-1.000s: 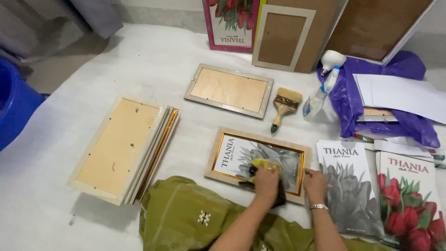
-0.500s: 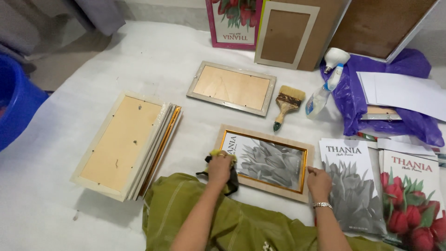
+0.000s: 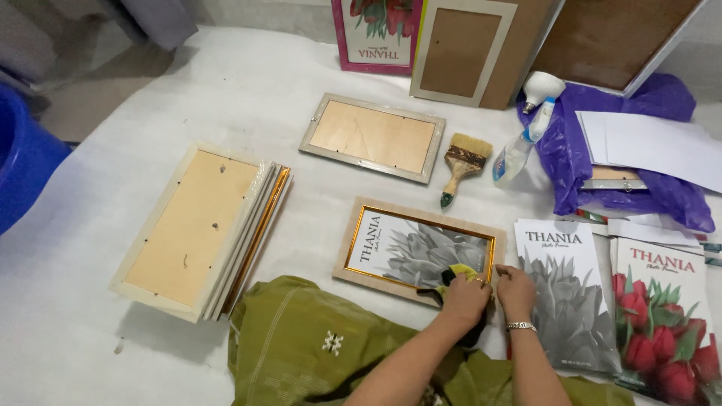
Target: Clean the glass surface of a picture frame using a cloth
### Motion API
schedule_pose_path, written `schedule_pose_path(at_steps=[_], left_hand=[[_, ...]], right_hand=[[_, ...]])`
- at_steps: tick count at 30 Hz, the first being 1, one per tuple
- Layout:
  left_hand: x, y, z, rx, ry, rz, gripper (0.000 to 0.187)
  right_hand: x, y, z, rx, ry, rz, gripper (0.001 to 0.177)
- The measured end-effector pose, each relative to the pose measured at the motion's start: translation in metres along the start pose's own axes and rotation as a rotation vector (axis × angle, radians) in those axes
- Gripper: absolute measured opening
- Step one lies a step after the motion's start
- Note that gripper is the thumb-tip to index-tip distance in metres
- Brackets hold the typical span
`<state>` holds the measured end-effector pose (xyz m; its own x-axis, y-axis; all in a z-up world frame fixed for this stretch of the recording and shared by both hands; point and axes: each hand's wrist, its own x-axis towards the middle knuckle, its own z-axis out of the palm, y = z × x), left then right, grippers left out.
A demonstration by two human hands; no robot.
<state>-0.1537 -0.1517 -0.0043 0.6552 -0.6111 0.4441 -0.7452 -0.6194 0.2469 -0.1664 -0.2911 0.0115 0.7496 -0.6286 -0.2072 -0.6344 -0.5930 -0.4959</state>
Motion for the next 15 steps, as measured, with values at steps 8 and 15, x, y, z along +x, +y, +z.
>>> schedule_pose_path(at_steps=[8,15], left_hand=[[-0.030,-0.155,-0.089,0.009,-0.479,-0.220,0.013],[-0.055,-0.208,-0.108,-0.019,-0.549,-0.448,0.028]], right_hand=[[0.001,0.006,0.004,0.030,0.008,0.018,0.039],[-0.006,-0.009,0.000,0.052,0.014,0.068,0.038]])
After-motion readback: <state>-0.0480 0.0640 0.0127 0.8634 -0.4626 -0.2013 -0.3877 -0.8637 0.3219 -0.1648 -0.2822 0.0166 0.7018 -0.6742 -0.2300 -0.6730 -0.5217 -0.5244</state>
